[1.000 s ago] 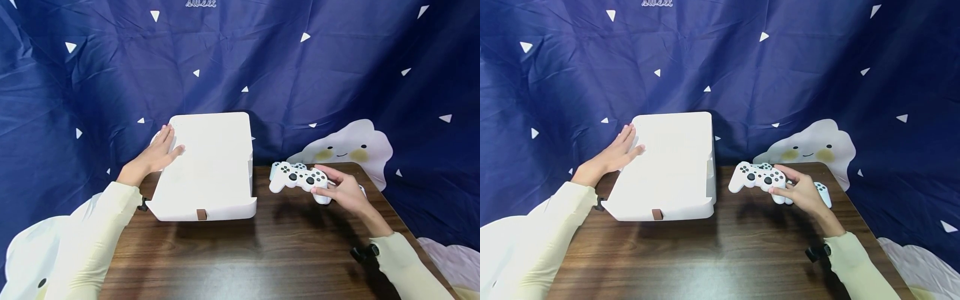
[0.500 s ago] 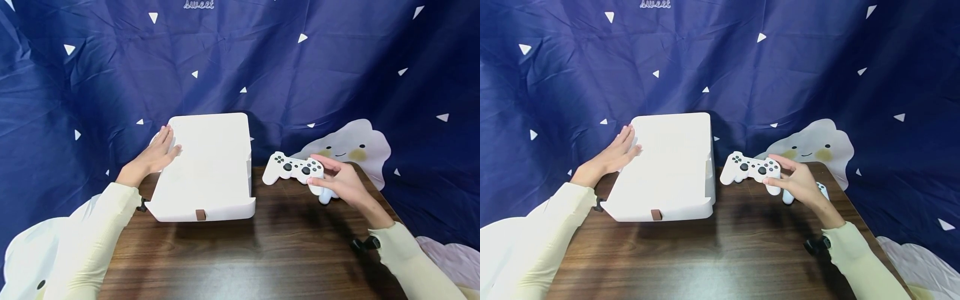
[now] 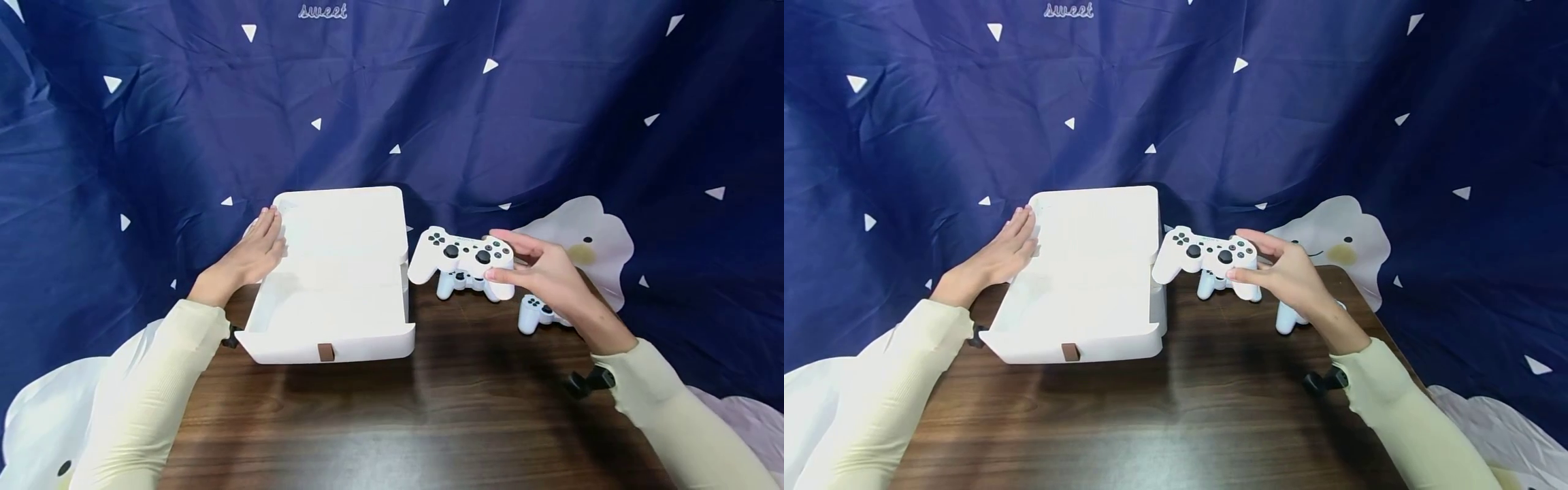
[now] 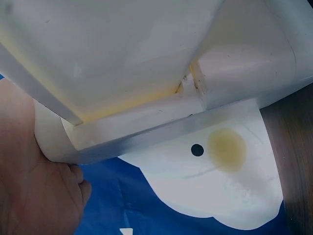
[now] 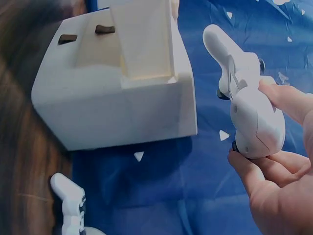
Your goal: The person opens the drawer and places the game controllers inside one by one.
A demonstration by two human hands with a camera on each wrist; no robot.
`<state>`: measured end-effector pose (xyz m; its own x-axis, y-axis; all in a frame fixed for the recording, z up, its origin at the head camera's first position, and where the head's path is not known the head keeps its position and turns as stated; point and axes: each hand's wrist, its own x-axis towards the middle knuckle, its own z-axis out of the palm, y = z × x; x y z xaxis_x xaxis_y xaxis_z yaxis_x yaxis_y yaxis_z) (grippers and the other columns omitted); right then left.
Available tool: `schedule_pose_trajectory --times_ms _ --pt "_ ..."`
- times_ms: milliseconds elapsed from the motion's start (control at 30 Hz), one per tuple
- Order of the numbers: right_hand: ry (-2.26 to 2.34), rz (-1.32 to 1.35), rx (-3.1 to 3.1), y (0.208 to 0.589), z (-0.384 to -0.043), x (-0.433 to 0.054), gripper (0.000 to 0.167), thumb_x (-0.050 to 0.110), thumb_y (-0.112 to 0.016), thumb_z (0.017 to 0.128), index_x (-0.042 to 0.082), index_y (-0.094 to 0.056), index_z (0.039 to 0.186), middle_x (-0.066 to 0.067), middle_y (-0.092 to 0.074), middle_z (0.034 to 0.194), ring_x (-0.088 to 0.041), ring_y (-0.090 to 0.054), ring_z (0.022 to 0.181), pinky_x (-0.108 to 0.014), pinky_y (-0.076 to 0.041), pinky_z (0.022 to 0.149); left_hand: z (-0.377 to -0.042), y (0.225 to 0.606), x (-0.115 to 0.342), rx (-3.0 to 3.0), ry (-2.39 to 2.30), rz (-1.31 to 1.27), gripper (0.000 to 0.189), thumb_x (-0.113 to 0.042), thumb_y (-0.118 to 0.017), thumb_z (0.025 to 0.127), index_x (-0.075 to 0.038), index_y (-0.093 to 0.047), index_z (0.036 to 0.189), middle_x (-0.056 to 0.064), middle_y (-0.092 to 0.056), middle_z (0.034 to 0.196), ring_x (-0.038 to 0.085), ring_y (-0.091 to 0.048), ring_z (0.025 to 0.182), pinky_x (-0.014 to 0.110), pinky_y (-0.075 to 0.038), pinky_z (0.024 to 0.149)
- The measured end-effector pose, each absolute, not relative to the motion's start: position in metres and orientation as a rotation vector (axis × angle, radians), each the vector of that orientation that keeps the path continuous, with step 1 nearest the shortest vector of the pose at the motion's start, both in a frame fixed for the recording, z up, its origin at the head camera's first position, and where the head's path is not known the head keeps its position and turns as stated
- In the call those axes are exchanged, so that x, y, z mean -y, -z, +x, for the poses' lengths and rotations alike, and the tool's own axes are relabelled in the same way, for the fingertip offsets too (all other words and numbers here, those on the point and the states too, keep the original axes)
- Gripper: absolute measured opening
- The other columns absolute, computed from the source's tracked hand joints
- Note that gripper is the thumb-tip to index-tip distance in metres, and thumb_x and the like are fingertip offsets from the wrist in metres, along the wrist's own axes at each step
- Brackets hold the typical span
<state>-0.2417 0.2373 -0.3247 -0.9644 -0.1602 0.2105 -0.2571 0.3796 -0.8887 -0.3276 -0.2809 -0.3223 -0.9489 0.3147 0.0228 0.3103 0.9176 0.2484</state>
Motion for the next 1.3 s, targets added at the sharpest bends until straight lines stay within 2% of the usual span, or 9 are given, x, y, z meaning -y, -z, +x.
schedule_pose_trajectory --times_ms 200,367,533,667,767,933,1200,1300 --pt "-1.711 0.422 2.497 0.31 -0.245 -0.223 0.076 0.023 -0.091 0.087 0.013 -0.058 0.154 -0.005 -0.067 0.148 0.005 -0.068 0.112 -0.012 -0.057 0.089 -0.326 0.321 0.281 -3.061 -0.395 0.504 0.069 -0.033 -0.019 0.115 0.006 0.006 0.167 0.02 0.015 0.178 0.037 0.018 0.165 0.056 0.005 0.135" --pt "-1.738 0.394 2.508 0.298 -0.248 -0.209 0.074 0.024 -0.093 0.085 0.019 -0.062 0.151 -0.003 -0.066 0.149 0.003 -0.069 0.112 -0.014 -0.057 0.089 -0.325 0.321 0.282 -3.07 -0.393 0.497 0.07 -0.035 -0.019 0.116 0.005 0.006 0.167 0.02 0.015 0.178 0.036 0.018 0.166 0.057 0.004 0.135" --pt "-1.673 0.386 2.57 0.288 -0.25 -0.197 0.071 0.028 -0.094 0.084 0.027 -0.065 0.149 0.004 -0.067 0.148 -0.004 -0.067 0.108 -0.016 -0.056 0.084 -0.324 0.321 0.281 -3.063 -0.367 0.491 0.07 -0.038 -0.017 0.116 0.004 0.008 0.167 0.019 0.017 0.178 0.037 0.018 0.165 0.057 0.004 0.135" --pt "-1.617 0.411 2.624 0.281 -0.253 -0.19 0.072 0.035 -0.095 0.082 0.031 -0.065 0.148 0.008 -0.067 0.148 -0.007 -0.065 0.116 -0.015 -0.055 0.085 -0.324 0.32 0.28 -3.061 -0.367 0.49 0.07 -0.038 -0.016 0.116 0.004 0.008 0.167 0.019 0.017 0.178 0.037 0.019 0.165 0.057 0.004 0.135" --pt "-1.628 0.44 2.628 0.278 -0.254 -0.183 0.073 0.034 -0.095 0.081 0.03 -0.065 0.147 0.004 -0.069 0.145 -0.006 -0.068 0.114 -0.016 -0.056 0.085 -0.324 0.32 0.279 -3.062 -0.37 0.49 0.07 -0.036 -0.017 0.116 0.004 0.008 0.167 0.019 0.017 0.178 0.036 0.019 0.165 0.057 0.004 0.135" --pt "-1.659 0.455 2.636 0.274 -0.256 -0.172 0.074 0.031 -0.097 0.079 0.029 -0.067 0.146 -0.003 -0.072 0.14 -0.007 -0.074 0.1 -0.018 -0.058 0.084 -0.324 0.321 0.279 -3.067 -0.36 0.494 0.07 -0.036 -0.017 0.116 0.005 0.008 0.167 0.02 0.016 0.178 0.038 0.017 0.165 0.058 0.003 0.135" --pt "-1.665 0.463 2.683 0.263 -0.261 -0.156 0.075 0.03 -0.095 0.081 0.027 -0.064 0.149 -0.005 -0.072 0.14 -0.014 -0.07 0.11 -0.02 -0.056 0.084 -0.325 0.322 0.278 -3.063 -0.36 0.494 0.07 -0.038 -0.015 0.116 0.004 0.008 0.167 0.019 0.018 0.178 0.038 0.018 0.165 0.057 0.004 0.135" --pt "-1.671 0.487 2.689 0.26 -0.265 -0.15 0.075 0.029 -0.094 0.081 0.025 -0.064 0.15 -0.005 -0.072 0.139 -0.014 -0.071 0.109 -0.021 -0.056 0.084 -0.325 0.321 0.279 -3.066 -0.358 0.498 0.07 -0.038 -0.015 0.116 0.005 0.008 0.167 0.019 0.017 0.178 0.039 0.017 0.166 0.058 0.003 0.135"
